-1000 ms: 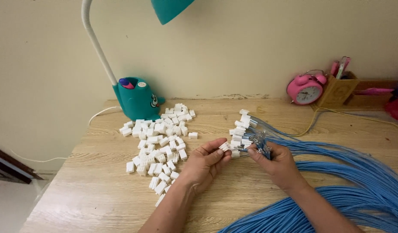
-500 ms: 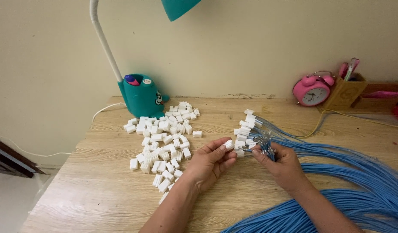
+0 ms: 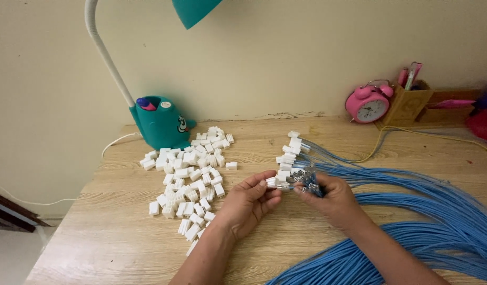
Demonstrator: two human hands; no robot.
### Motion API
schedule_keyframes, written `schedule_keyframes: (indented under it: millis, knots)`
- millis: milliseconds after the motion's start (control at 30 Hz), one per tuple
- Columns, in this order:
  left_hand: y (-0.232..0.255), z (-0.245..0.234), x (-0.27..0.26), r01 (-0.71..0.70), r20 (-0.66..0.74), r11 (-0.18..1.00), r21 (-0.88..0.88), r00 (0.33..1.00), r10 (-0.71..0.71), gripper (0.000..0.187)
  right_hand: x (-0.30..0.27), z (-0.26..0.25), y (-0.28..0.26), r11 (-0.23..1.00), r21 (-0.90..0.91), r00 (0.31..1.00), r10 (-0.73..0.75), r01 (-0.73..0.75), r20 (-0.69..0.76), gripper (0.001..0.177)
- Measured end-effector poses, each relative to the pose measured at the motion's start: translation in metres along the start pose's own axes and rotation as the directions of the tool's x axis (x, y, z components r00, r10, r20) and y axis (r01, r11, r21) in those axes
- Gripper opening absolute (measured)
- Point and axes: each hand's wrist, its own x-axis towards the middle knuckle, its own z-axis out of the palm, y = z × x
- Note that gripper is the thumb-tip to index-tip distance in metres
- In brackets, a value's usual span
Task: Attaching and crimping white plastic connectors onto the ends of a bundle of blue electrical wires at a desk.
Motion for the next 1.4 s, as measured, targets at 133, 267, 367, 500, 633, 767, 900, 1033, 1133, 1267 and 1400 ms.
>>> schedule_keyframes:
  millis: [133,267,367,500,633,767,900,1033,1133,1267,1400]
  knots:
    - [0.002,0.004,-0.004,0.001,-0.003,1.0,0.019,1.0,0.0,0.031,-0.001,0.0,-0.006,1.0,0.007,1.0,-0.012,0.011,0.029,0.015]
    - [0.001,0.001,-0.003,0.004,0.008,1.0,0.028,1.0,-0.004,0.03,-0.001,0.001,-0.006,1.0,0.0,1.0,-0.005,0.005,0.024,0.015]
    - [-0.001,-0.003,0.0,-0.003,0.031,1.0,0.004,1.0,0.003,0.034,-0.001,0.001,-0.003,0.992,-0.033,0.991,-0.121,0.123,0.064,0.01]
    - [0.001,-0.003,0.0,-0.026,0.037,0.999,0.022,0.999,0.025,0.024,-0.003,0.0,-0.004,0.978,-0.198,0.997,-0.048,0.06,0.064,0.009]
    - [0.003,0.002,-0.004,-0.047,0.006,0.998,0.04,0.999,0.047,0.018,-0.002,0.0,-0.011,0.973,-0.218,0.994,-0.061,0.08,0.091,0.013]
    - [-0.002,0.006,-0.004,-0.079,-0.04,0.995,0.067,0.996,0.082,0.018,-0.003,0.003,-0.016,0.954,-0.3,0.999,-0.008,0.022,0.048,0.014]
    - [-0.008,0.014,-0.005,-0.066,-0.05,0.996,0.055,0.996,0.069,0.019,-0.003,0.002,-0.017,0.952,-0.3,0.996,-0.031,0.054,0.084,0.015]
    - [-0.014,0.019,-0.003,-0.072,-0.142,0.997,-0.022,0.988,0.068,0.017,-0.003,0.002,-0.01,0.957,-0.291,0.999,0.019,-0.004,0.047,0.019]
    - [-0.006,0.04,-0.02,-0.055,-0.22,0.998,-0.005,0.974,0.052,0.016,-0.004,0.003,-0.009,0.936,-0.353,0.999,0.014,-0.001,0.033,0.016]
    - [-0.025,0.031,-0.008,-0.125,-0.183,0.991,0.04,0.974,0.13,0.01,-0.006,0.002,0.008,0.903,-0.424,0.998,-0.05,0.064,0.046,0.018]
    - [-0.026,0.024,-0.002,-0.134,-0.159,0.99,0.05,0.977,0.14,0.014,-0.004,0.002,0.015,0.904,-0.408,0.992,-0.122,0.128,0.041,0.011]
